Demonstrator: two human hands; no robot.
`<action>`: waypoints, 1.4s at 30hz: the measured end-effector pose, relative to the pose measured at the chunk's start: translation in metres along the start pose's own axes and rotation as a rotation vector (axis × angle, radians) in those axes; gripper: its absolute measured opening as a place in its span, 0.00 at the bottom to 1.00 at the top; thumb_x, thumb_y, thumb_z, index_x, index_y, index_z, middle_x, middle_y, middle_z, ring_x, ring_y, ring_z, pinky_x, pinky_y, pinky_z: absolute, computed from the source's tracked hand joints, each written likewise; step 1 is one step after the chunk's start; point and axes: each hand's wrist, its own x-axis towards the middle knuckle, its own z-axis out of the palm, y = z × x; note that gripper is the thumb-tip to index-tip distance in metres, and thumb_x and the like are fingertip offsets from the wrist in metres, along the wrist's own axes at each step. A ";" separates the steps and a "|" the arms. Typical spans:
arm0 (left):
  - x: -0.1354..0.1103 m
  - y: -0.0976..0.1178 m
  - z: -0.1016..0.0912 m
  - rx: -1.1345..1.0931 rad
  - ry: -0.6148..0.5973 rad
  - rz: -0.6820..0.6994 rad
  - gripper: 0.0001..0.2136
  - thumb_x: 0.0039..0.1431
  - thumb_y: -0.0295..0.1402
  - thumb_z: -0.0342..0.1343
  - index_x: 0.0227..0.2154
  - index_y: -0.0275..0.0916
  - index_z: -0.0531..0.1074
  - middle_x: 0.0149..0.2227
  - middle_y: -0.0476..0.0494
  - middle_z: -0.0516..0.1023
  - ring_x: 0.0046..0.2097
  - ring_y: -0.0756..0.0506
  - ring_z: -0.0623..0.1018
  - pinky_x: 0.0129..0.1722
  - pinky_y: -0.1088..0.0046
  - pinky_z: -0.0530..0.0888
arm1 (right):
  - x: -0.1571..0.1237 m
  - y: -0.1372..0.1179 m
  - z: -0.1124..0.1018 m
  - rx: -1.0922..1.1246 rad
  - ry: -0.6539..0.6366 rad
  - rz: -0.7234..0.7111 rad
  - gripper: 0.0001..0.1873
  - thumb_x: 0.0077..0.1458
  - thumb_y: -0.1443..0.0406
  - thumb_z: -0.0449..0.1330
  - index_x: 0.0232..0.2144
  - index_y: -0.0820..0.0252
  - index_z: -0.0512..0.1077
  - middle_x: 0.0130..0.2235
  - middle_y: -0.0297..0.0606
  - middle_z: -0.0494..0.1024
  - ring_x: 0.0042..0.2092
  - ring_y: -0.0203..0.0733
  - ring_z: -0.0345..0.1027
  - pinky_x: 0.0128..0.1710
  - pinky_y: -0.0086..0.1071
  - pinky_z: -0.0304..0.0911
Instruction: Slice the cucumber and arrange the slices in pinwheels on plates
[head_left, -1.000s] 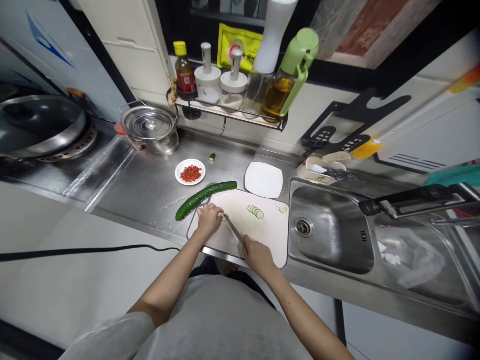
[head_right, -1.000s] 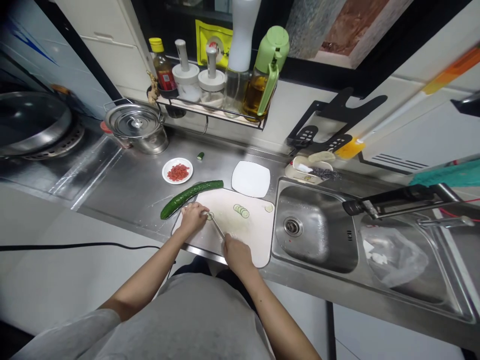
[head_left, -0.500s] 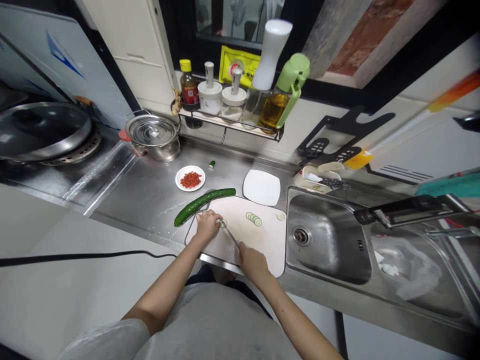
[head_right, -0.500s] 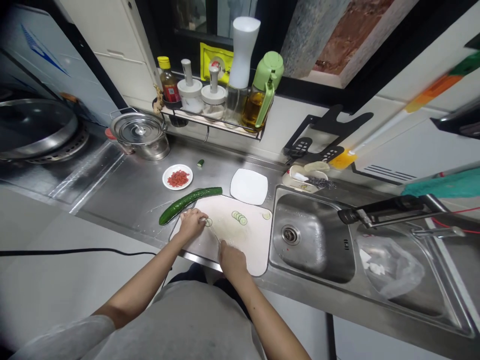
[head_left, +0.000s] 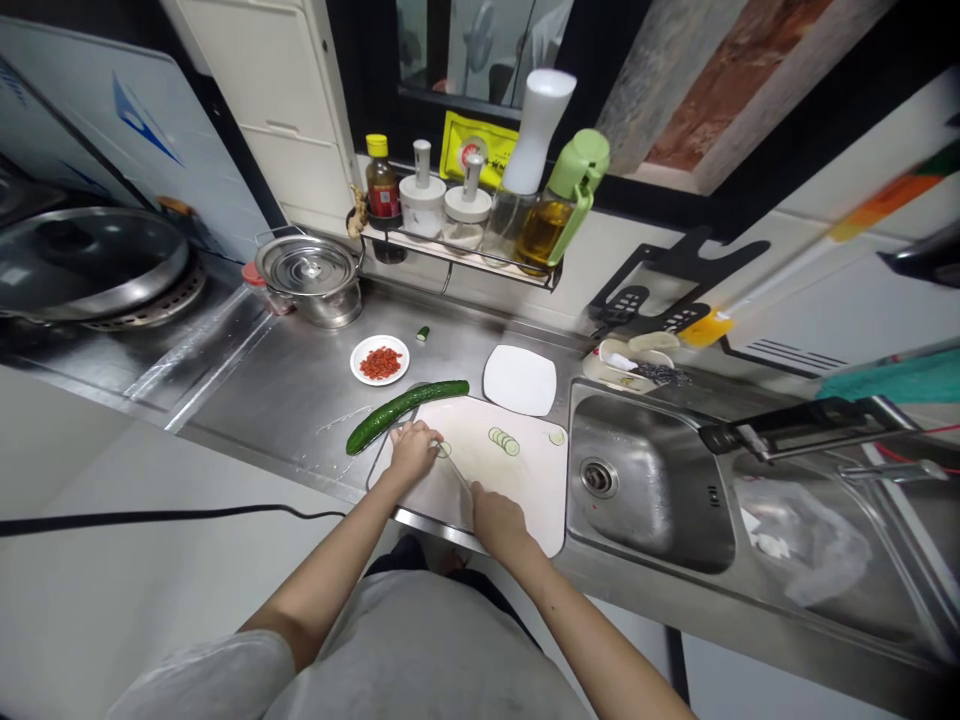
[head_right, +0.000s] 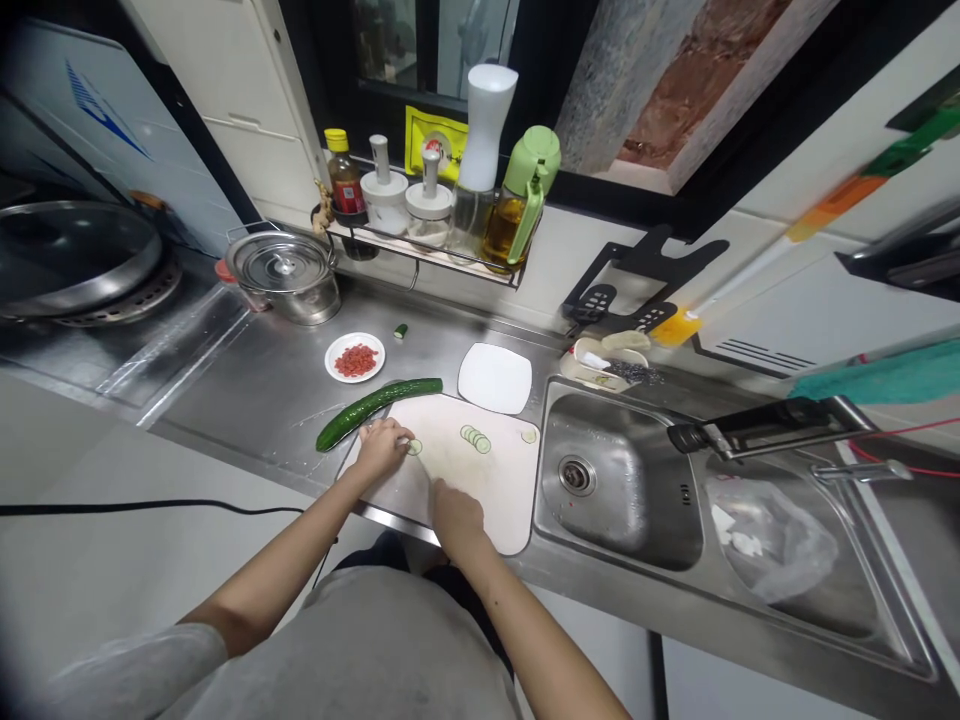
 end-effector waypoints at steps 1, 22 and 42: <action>0.000 0.000 -0.001 0.010 -0.006 0.000 0.11 0.56 0.33 0.53 0.39 0.49 0.78 0.44 0.42 0.73 0.50 0.39 0.66 0.49 0.58 0.57 | 0.000 0.000 -0.002 -0.005 -0.002 -0.004 0.18 0.59 0.75 0.43 0.48 0.63 0.64 0.39 0.49 0.78 0.44 0.48 0.74 0.37 0.34 0.64; 0.003 0.004 -0.005 0.066 -0.057 -0.021 0.13 0.54 0.31 0.53 0.40 0.47 0.77 0.45 0.41 0.73 0.51 0.37 0.66 0.49 0.57 0.57 | -0.011 0.017 0.001 -0.005 -0.035 -0.017 0.16 0.60 0.74 0.44 0.48 0.62 0.64 0.41 0.50 0.77 0.45 0.47 0.73 0.38 0.33 0.63; -0.016 0.035 -0.005 0.010 -0.020 -0.062 0.04 0.58 0.31 0.50 0.34 0.41 0.70 0.38 0.45 0.76 0.45 0.42 0.69 0.45 0.62 0.56 | -0.038 0.069 0.055 0.217 0.020 0.007 0.17 0.65 0.64 0.43 0.53 0.58 0.61 0.40 0.45 0.78 0.44 0.45 0.72 0.37 0.31 0.56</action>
